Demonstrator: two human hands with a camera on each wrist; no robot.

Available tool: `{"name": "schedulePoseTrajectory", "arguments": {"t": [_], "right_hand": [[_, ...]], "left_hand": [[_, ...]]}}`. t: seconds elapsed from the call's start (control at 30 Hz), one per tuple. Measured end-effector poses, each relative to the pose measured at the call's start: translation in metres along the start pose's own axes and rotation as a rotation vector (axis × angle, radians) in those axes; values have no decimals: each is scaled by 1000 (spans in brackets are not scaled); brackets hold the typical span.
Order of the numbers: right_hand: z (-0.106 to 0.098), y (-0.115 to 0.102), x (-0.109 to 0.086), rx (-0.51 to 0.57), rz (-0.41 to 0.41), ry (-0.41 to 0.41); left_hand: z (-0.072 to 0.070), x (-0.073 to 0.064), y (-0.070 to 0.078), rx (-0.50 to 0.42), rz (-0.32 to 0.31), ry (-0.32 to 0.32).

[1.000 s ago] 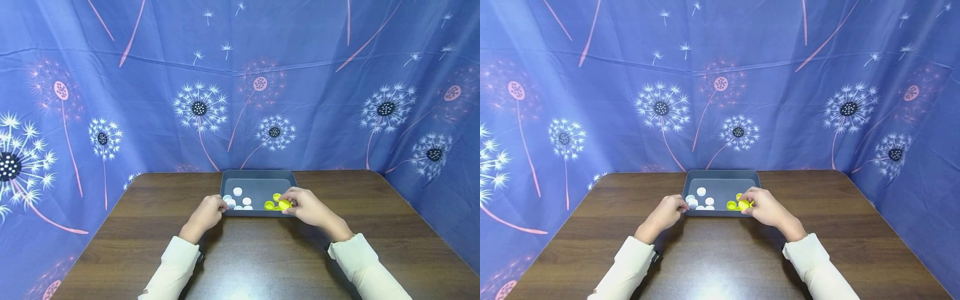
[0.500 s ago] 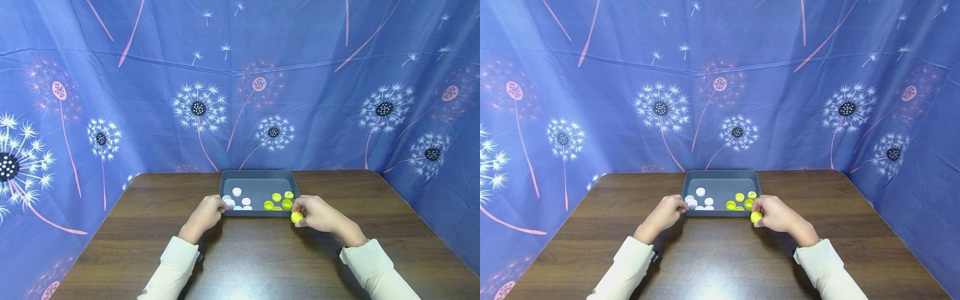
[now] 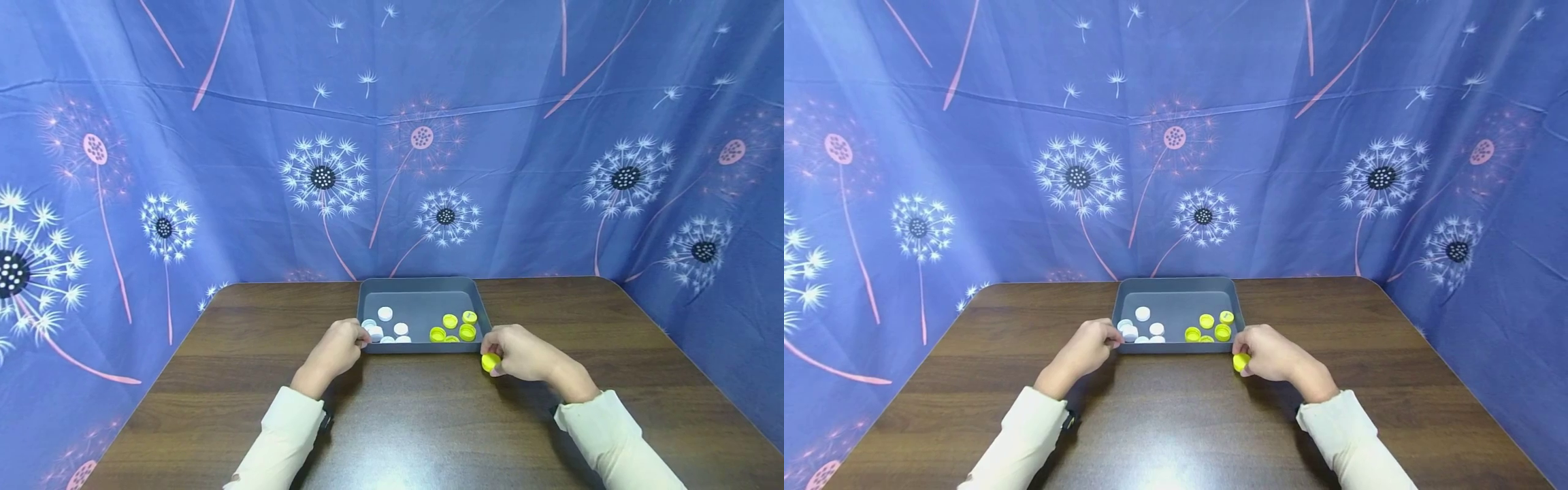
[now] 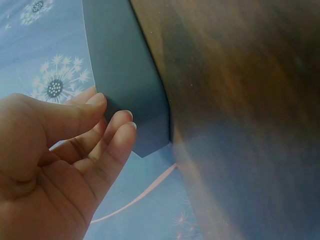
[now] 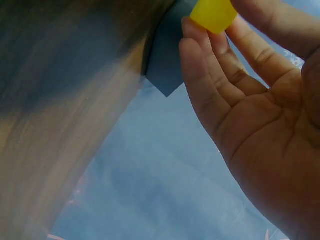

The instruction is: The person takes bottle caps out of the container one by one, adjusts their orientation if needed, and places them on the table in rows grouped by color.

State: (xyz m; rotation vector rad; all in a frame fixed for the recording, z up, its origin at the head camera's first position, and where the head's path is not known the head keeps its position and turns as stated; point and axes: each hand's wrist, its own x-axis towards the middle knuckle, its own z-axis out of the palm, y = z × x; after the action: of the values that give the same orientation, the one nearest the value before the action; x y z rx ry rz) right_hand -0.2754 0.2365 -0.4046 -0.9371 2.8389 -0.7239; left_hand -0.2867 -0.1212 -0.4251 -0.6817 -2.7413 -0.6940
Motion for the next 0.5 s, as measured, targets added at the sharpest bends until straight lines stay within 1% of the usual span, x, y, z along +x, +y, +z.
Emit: {"name": "schedulePoseTrajectory", "arguments": {"t": [0.23, 0.5], "right_hand": [[3, 1, 2, -19, 16, 7], [7, 1, 3, -3, 69, -61]], "left_hand": [[0, 1, 0, -6, -11, -6], [2, 1, -2, -5, -10, 1]]}}
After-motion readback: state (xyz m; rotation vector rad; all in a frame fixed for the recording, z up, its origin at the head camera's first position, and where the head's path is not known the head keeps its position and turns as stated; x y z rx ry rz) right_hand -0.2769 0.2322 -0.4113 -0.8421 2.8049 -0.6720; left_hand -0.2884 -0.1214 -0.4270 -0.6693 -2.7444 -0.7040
